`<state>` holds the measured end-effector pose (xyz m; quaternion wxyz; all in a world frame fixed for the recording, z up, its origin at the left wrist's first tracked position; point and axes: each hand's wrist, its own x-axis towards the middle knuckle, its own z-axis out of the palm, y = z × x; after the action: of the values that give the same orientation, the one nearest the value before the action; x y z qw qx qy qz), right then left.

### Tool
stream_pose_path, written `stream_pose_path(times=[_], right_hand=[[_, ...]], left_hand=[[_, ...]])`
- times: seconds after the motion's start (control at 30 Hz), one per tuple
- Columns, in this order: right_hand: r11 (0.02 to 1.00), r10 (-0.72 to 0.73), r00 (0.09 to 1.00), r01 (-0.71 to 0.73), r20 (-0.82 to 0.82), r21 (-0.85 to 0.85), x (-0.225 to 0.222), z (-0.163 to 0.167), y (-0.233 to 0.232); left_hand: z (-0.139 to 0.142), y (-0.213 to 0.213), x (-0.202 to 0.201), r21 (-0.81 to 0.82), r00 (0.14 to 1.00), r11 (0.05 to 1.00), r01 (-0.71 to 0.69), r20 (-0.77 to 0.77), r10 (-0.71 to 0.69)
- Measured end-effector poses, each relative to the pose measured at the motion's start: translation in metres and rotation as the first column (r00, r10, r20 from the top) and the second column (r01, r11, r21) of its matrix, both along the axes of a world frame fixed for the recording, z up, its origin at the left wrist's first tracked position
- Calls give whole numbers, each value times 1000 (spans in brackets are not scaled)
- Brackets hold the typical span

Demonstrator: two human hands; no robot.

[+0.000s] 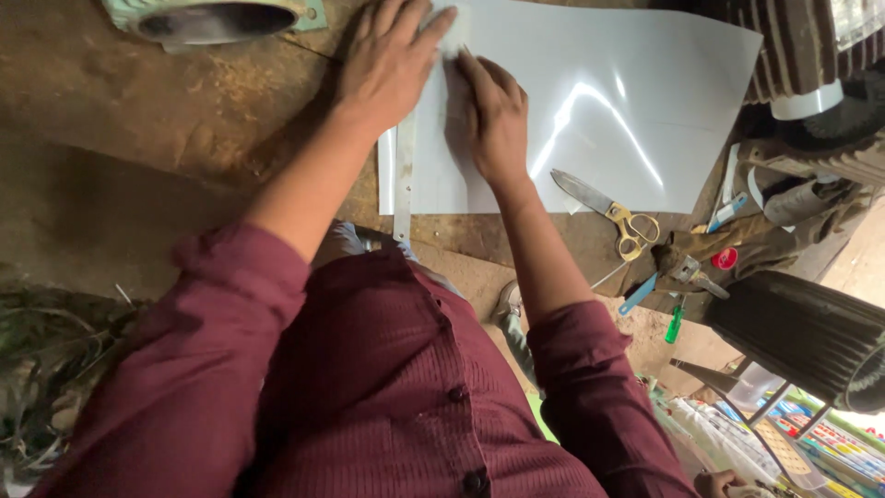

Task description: The person lays a white plastic sheet on a workbench, positions a steel ruler on it, and marks lines with a pen. They then cut the sheet with scissors, reposition the ruler, and press tape strips along the sheet's edge.

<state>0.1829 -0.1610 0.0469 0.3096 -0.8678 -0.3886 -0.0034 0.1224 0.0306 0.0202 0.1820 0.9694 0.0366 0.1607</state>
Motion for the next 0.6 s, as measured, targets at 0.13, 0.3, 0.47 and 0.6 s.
stream_pose_path(times=[0.13,0.3,0.47,0.6], right_hand=[[971,-165,972,190,170,-146,-23,9,-48],[991,-14,998,6,-61,-131,-79,19,-97],[984,1,997,-14,-76,-177,-98,13,-102],[979,31,998,-42,-57,-200,-96,13,-106]], left_hand=[[11,2,-44,192,991,980,-41,-116,64],[15,-12,-70,179,975,981,75,-218,-35],[5,-25,-32,212,980,970,122,-182,-84],[6,-27,-9,211,985,971,112,-155,-80]])
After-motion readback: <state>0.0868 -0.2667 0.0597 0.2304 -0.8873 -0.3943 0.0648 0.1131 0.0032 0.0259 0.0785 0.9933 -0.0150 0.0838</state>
